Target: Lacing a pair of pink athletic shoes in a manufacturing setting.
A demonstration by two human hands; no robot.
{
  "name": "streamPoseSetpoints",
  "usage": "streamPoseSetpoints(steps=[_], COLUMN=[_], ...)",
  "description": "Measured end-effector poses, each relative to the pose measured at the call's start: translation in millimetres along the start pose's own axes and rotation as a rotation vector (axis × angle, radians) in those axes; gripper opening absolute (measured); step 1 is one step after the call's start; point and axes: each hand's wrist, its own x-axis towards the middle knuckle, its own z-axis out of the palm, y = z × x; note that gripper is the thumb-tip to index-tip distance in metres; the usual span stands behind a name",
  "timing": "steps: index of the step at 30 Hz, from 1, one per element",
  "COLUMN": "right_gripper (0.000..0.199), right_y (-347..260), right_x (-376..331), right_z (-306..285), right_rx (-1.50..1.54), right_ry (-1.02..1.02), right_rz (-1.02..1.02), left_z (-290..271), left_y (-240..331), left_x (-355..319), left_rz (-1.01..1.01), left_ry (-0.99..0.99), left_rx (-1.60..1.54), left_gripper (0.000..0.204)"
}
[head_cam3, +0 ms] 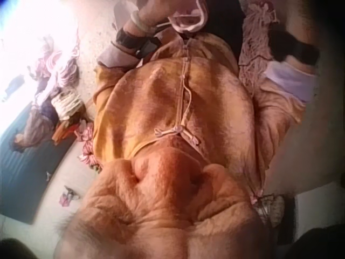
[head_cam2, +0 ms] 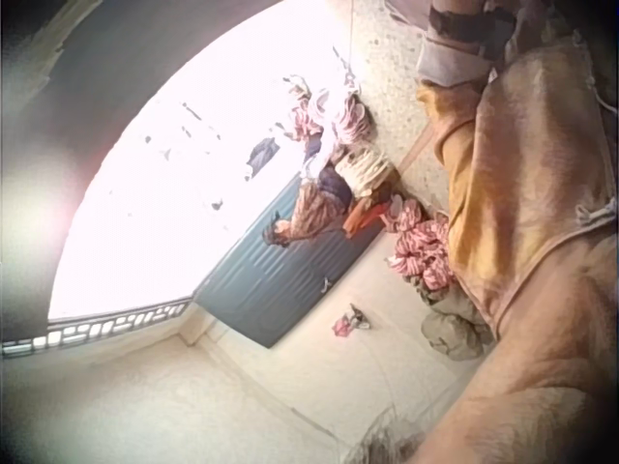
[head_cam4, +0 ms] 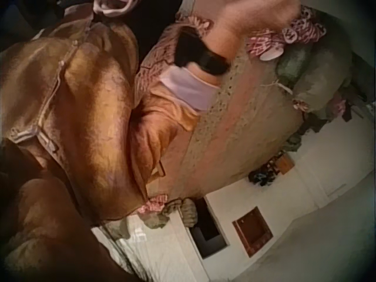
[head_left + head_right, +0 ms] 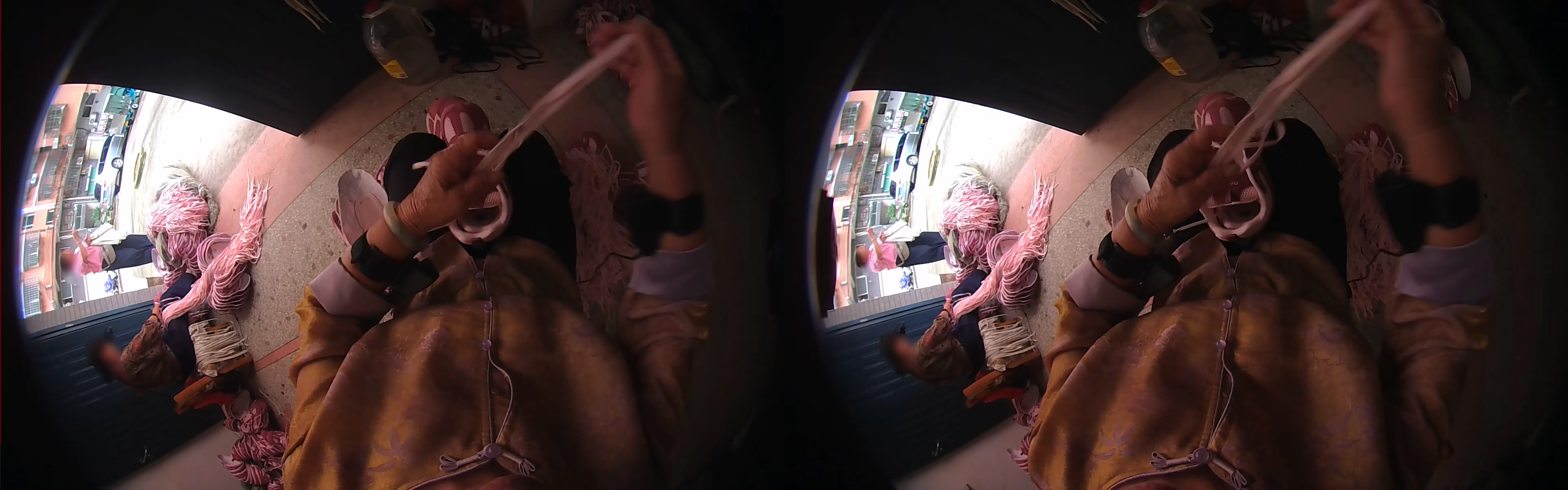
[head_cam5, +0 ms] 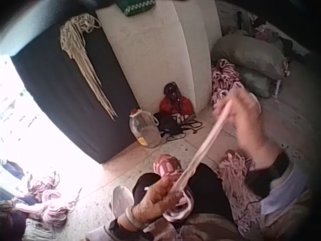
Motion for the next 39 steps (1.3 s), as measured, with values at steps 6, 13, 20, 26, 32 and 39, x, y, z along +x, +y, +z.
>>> streamPoseSetpoints(steps=[6,13,20,26,32,39], right_gripper=[0.016,0.013,0.013,0.014,0.016,0.019], right_y=[5,6,51,81,91,145], right_x=[33,-21,-47,-44,-43,-79], right_z=[-224,-243,-212,-202,-144,-13], right_rx=[0.612,-0.011,-0.06,-0.092,-0.383,-0.451], right_ry=[0.062,0.362,0.458,0.523,0.342,-0.439], right_rz=[0.251,0.261,0.421,0.474,0.555,0.476], left_z=[2,-19,4,-8,-12,10], left_y=[-11,-32,-9,6,21,16], left_x=[-4,5,-18,-16,-5,-10], left_rz=[0.059,0.232,0.085,-0.243,-0.301,-0.16], left_ry=[-0.329,-0.295,-0.621,-0.623,-0.668,-0.559], left_rx=[0.506,0.692,0.333,0.107,0.09,-0.143], left_gripper=[0.017,0.011,0.012,0.017,0.018,0.017])
